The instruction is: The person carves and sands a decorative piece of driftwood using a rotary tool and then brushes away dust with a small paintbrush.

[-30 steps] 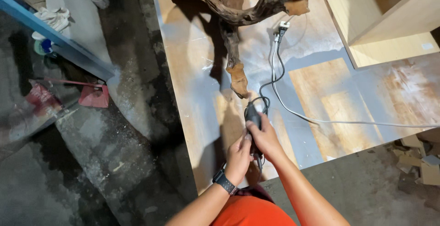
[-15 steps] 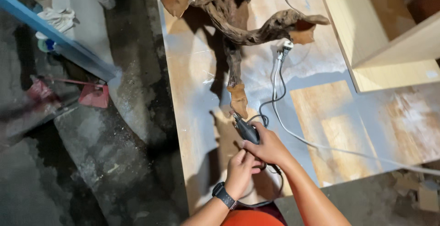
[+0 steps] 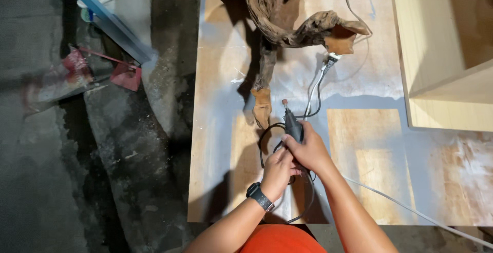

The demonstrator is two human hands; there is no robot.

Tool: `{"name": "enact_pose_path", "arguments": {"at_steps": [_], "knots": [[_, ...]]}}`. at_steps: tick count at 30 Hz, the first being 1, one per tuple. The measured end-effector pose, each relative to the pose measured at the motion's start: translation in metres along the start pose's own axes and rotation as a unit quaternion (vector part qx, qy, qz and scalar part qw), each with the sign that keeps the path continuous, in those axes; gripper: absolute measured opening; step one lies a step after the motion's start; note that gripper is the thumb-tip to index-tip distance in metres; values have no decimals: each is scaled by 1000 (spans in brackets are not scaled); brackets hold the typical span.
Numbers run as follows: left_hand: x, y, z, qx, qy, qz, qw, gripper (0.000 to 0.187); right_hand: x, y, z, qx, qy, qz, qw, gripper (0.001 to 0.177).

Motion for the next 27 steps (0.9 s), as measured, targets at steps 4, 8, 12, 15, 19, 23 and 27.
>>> {"name": "enact_pose_path", "arguments": {"at_steps": [4,8,12,15,19,23,27], "knots": [[-17,9,-14,-3,33,-2,999,32,-9,-30,10,22,-23,-26,999,78],[-24,0,-26,17,26,-13,999,40,-18,-54,12,-17,-80,-49,995,73],[-15,-16,-30,35,1,-16,999,42,-19,-60,8,-75,-113,-71,988,71],[-14,-2,-26,48,-13,-17,999,40,-13,-62,3,-115,-117,-82,983,67],[2,2,-22,41,-26,-13,999,39,10,-39,3,-108,-98,-54,988,67],[14,1,-20,47,-52,-25,997,42,17,-35,1,-120,-96,-25,988,67],[10,12,-26,70,-58,-48,995,41,20,-34,8,-128,-87,-11,988,68]]}}
Point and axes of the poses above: each hand's wrist, its own x-axis towards the middle knuckle, its own z-axis out of the palm, y = z × x, the point moved 3 cm from there along x, towards the middle knuckle, and after that the axes turned 10 degrees about -z, right-handed, at the moved point
